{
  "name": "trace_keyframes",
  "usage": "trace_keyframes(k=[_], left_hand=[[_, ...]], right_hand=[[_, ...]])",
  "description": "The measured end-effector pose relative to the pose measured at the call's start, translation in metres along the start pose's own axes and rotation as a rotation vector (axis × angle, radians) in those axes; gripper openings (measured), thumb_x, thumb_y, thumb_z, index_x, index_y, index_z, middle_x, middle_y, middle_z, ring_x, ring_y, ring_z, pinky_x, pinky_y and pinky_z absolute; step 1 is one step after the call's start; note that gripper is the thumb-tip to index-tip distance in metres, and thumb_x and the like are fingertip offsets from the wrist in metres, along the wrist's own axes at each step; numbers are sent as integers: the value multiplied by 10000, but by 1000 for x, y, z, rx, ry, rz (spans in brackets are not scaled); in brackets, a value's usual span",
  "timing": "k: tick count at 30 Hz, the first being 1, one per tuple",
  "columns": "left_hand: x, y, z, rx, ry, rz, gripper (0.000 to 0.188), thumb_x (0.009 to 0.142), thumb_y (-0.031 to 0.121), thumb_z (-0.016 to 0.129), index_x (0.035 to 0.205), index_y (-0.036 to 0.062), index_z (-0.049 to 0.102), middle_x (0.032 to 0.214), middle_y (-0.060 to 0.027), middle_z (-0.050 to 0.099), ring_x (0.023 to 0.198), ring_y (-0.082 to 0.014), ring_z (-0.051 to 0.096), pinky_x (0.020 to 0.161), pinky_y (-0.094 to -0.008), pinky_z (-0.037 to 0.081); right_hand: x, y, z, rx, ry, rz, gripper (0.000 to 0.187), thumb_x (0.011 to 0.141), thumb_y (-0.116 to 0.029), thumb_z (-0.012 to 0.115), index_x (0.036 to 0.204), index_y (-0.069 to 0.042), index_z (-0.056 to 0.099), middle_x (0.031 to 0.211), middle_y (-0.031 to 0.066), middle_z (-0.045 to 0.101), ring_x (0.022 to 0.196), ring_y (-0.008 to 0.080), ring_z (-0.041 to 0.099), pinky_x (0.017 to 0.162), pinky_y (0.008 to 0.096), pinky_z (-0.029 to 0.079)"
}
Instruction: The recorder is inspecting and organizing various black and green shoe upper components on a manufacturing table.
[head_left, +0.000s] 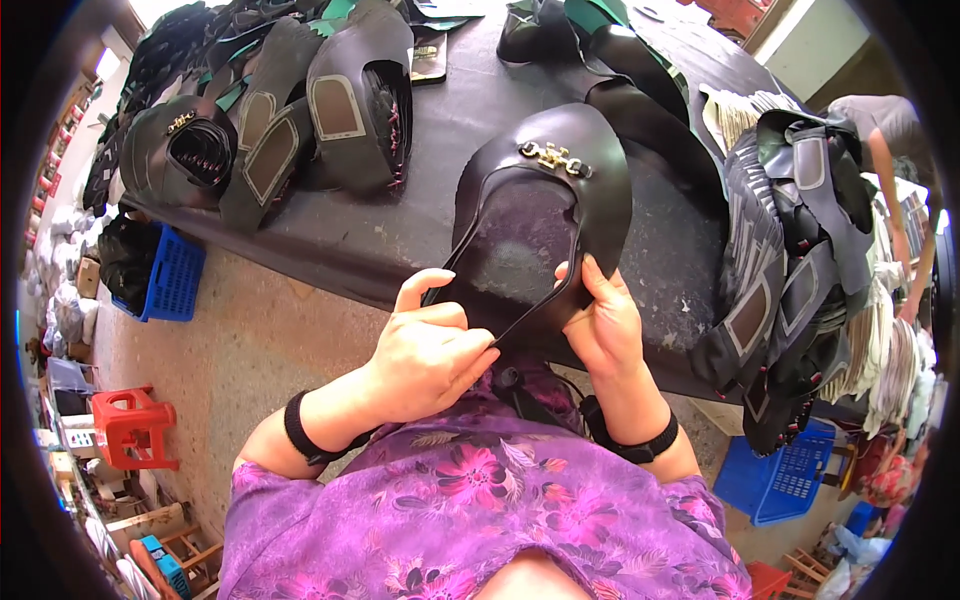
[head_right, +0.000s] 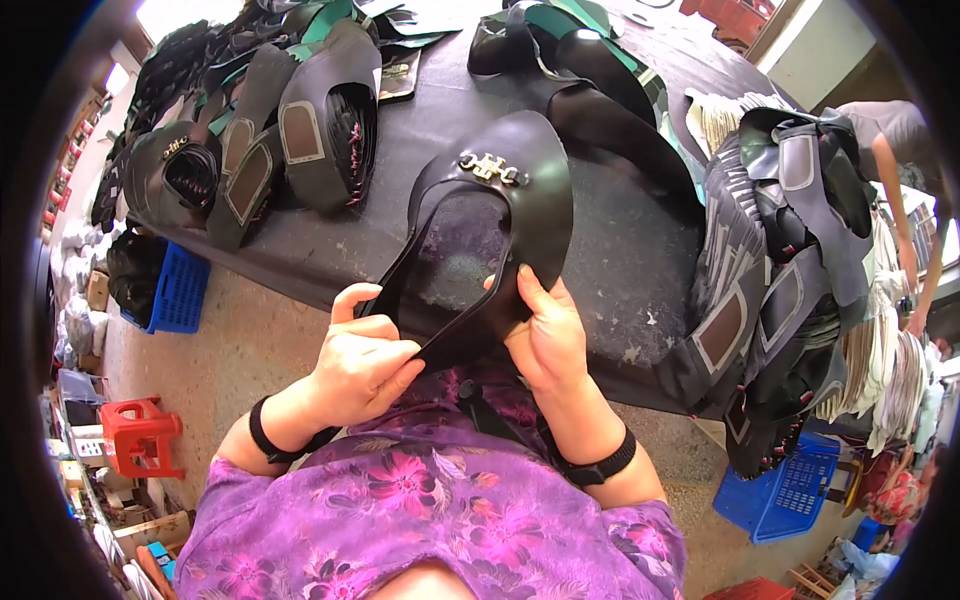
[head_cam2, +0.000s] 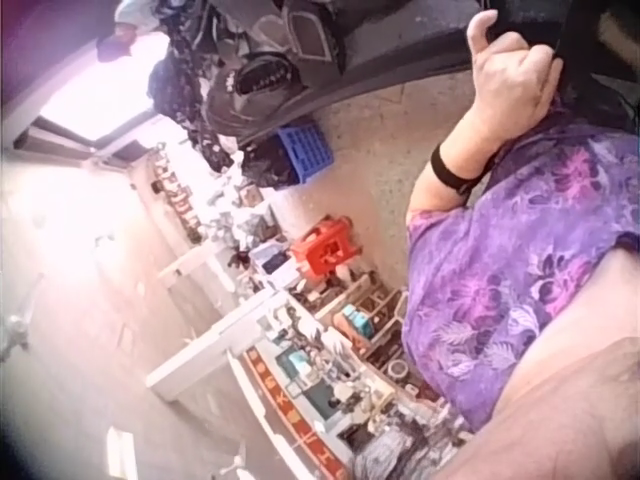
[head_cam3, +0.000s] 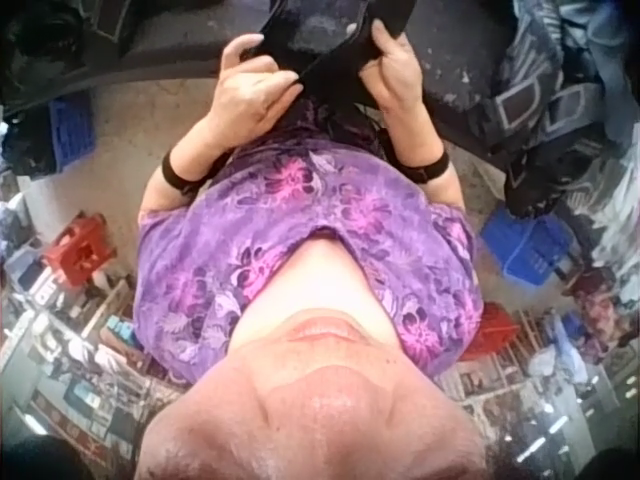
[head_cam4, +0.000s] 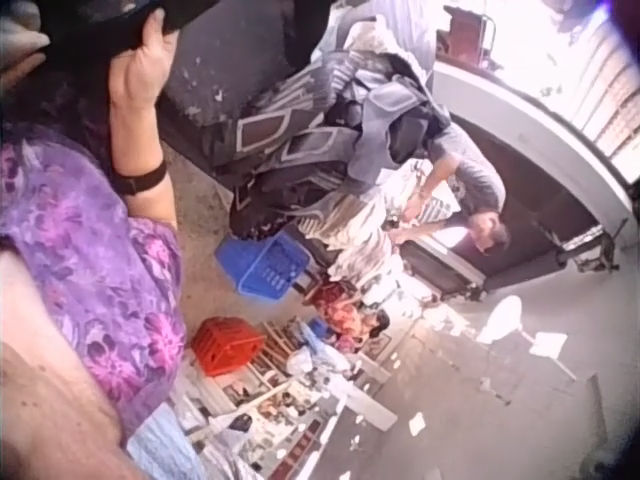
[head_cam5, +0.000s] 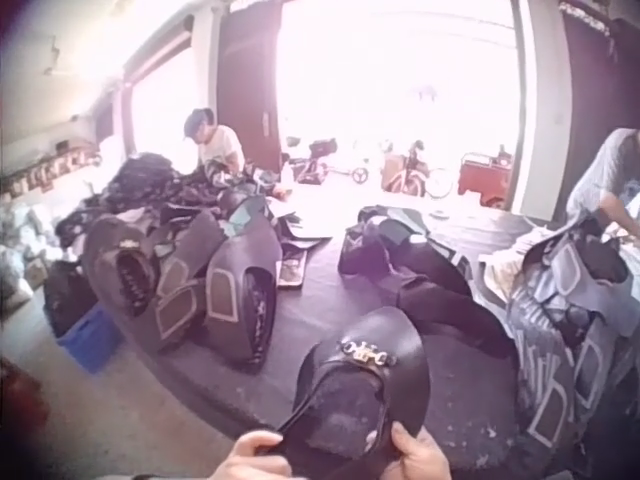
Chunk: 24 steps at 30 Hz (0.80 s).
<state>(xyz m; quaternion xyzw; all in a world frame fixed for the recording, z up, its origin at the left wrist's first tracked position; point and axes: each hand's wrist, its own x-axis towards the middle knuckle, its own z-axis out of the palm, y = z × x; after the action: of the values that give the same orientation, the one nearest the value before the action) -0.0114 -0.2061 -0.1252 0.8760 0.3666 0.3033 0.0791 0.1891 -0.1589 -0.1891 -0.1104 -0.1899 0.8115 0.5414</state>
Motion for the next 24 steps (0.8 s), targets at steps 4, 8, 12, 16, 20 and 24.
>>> trace_keyframes(k=[4, 8, 12, 16, 20, 24], left_hand=[[2, -8, 1, -94, 78, 7, 43, 688, 77, 618, 685, 44, 589, 500, -1, 449, 496, -162, 473, 888, -411, 319], [10, -11, -4, -85, 59, -31, 76, 698, 87, 621, 653, 45, 577, 495, -11, 466, 481, -171, 473, 872, -396, 343], [13, -5, -1, -44, 61, -54, 107, 696, 99, 631, 623, 54, 566, 483, -13, 454, 474, -168, 466, 861, -391, 354], [18, 1, 5, -17, 68, -34, 228, 733, 180, 618, 555, 102, 498, 462, -8, 372, 484, -167, 443, 872, -383, 357], [25, 4, -1, -17, -83, 53, 184, 683, 256, 669, 728, 107, 571, 657, -15, 493, 706, -159, 519, 956, -428, 249], [28, -7, -7, 46, -85, 135, 313, 610, 185, 680, 907, 138, 596, 1020, -12, 553, 1086, -215, 444, 1019, -474, 116]], right_hand=[[14, 3, 20, 38, 228, -64, 233, 888, -179, 480, 1087, -67, 531, 971, 64, 604, 896, 183, 577, 826, 347, 452], [-1, 14, 25, 13, 195, 88, 240, 875, -217, 510, 1032, -39, 547, 960, 86, 605, 944, 199, 558, 882, 371, 417], [-6, 18, 29, -57, 167, 141, 196, 865, -137, 517, 1034, -42, 548, 995, 73, 590, 945, 192, 557, 865, 345, 440], [-4, 20, 31, -36, 139, 64, 215, 865, -85, 513, 1076, -56, 533, 1043, 48, 572, 953, 174, 550, 862, 329, 442], [14, 16, 32, -253, 459, -69, 228, 872, -268, 515, 838, -44, 536, 572, 9, 480, 453, 109, 434, 413, 233, 351], [14, -11, 18, -352, 366, -16, 267, 872, -319, 506, 844, -54, 512, 569, -10, 458, 419, 73, 365, 379, 221, 279]])
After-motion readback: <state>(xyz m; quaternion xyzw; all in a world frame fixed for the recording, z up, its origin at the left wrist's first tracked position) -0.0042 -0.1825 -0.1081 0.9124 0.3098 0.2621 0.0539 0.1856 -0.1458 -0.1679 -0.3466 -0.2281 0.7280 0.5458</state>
